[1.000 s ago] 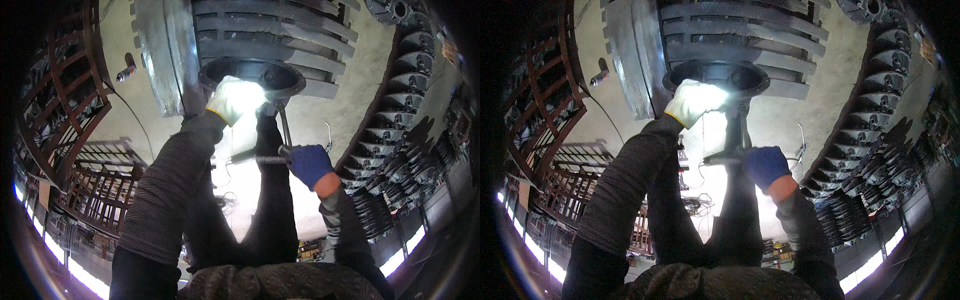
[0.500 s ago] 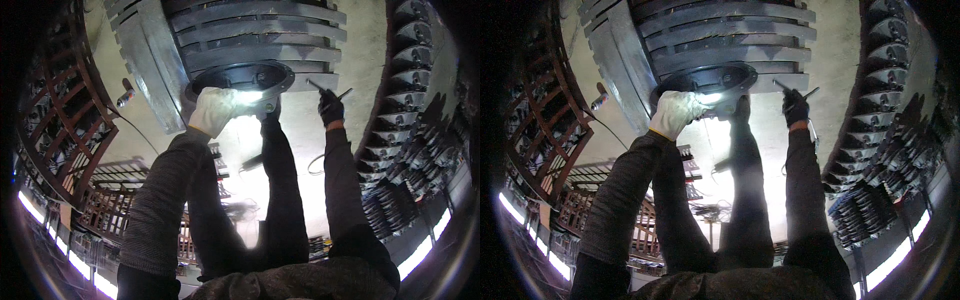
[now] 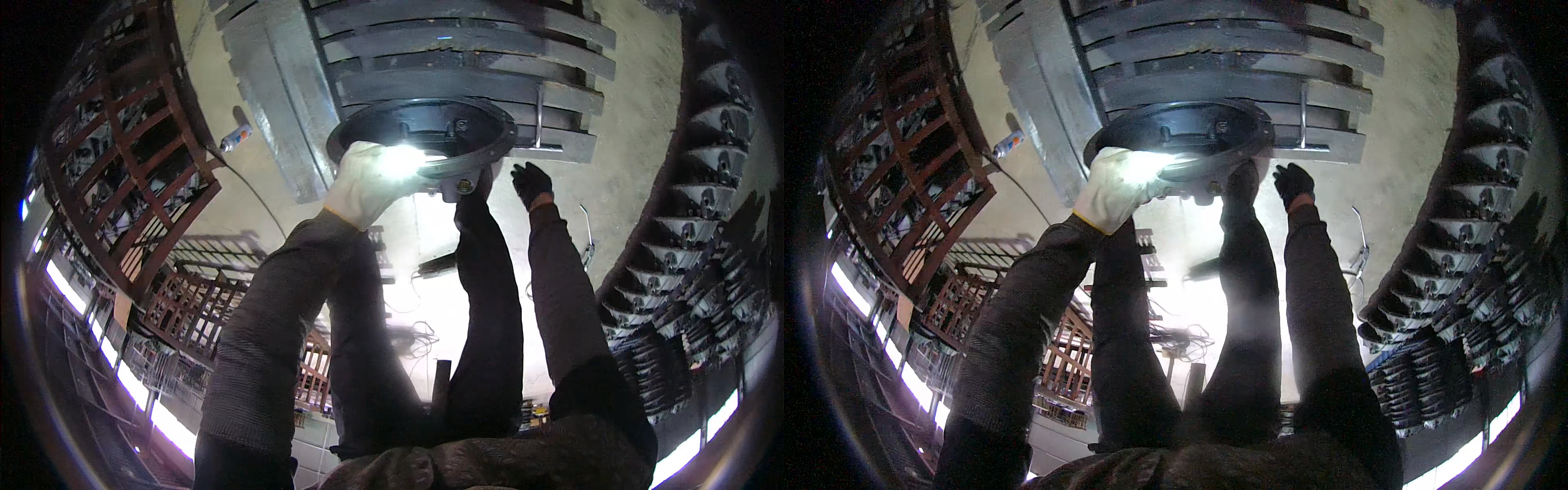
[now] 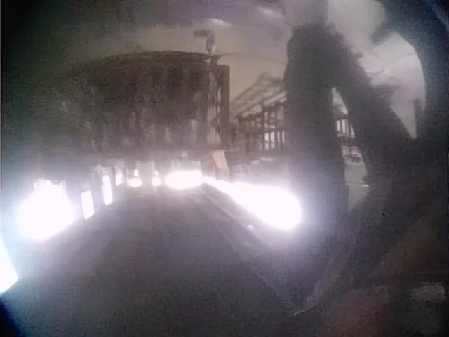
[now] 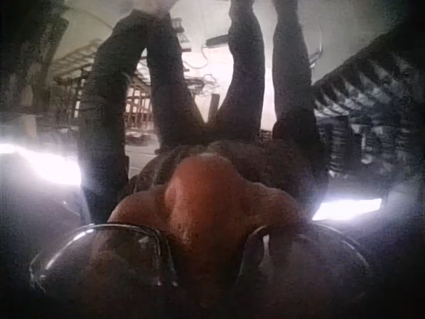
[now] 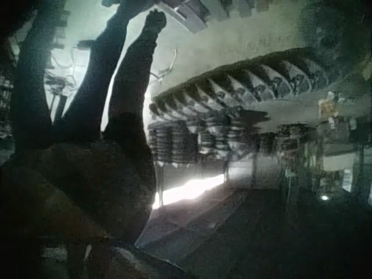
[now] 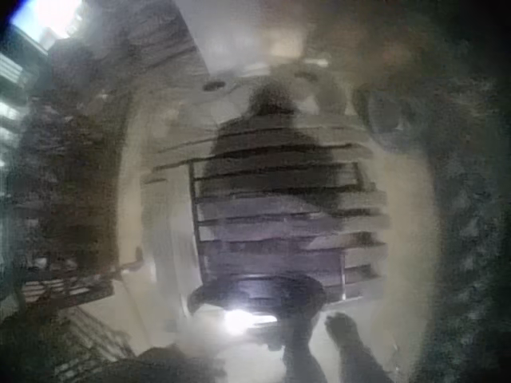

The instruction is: The person grinds the edges of a metal part using an angle grinder, then flips it over and continues grinding. They inspect the part and place it on a rack with other similar parts.

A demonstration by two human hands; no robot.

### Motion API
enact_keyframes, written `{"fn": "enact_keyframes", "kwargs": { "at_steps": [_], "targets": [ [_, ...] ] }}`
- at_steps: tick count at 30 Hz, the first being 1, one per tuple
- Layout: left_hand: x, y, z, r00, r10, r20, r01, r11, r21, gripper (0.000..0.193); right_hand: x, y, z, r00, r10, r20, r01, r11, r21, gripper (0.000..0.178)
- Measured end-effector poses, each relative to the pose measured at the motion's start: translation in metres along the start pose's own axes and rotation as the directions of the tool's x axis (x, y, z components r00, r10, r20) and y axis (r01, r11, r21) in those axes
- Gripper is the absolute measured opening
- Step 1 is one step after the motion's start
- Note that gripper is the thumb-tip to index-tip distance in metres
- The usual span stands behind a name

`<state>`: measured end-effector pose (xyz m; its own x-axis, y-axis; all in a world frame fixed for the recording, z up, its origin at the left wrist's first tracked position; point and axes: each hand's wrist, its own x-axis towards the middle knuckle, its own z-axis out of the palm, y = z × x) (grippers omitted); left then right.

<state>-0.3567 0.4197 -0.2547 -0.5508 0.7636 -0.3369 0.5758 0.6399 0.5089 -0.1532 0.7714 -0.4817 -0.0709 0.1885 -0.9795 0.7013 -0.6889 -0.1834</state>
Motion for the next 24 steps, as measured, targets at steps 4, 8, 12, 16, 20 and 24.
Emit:
{"fn": "enact_keyframes", "kwargs": {
  "at_steps": [4, 8, 12, 16, 20, 24],
  "targets": [
    [-0.003, -0.001, -0.008, 0.999, -0.039, 0.027, 0.038, 0.998, 0.055, 0.013, -0.034, 0.040, 0.040, 0.875, 0.189, 0.445, -0.200, 0.979, -0.021, 0.040],
    [-0.010, -0.002, -0.011, 0.988, -0.109, 0.107, 0.119, 0.989, -0.093, 0.017, -0.034, 0.101, 0.101, 0.625, -0.383, 0.681, 0.771, 0.166, -0.614, 0.045],
    [-0.021, 0.004, -0.020, 0.989, -0.099, -0.106, 0.089, 0.991, -0.098, 0.022, -0.007, 0.129, 0.106, 0.664, -0.417, 0.620, 0.520, -0.338, -0.784, 0.051],
    [-0.032, 0.007, -0.031, 0.989, -0.134, -0.060, 0.123, 0.980, -0.159, 0.025, -0.007, 0.116, 0.090, 0.511, -0.417, 0.752, 0.400, -0.659, -0.637, 0.056],
    [-0.083, 0.021, -0.028, 0.936, -0.285, -0.206, 0.228, 0.938, -0.259, 0.027, -0.088, 0.093, 0.095, 0.020, -0.382, 0.924, 0.093, -0.920, -0.382, 0.062],
    [-0.206, 0.085, -0.036, 0.811, -0.405, -0.422, 0.196, 0.868, -0.456, 0.019, -0.251, 0.077, 0.113, 0.493, -0.538, 0.684, 0.735, -0.163, -0.658, 0.058]
  ]
}}
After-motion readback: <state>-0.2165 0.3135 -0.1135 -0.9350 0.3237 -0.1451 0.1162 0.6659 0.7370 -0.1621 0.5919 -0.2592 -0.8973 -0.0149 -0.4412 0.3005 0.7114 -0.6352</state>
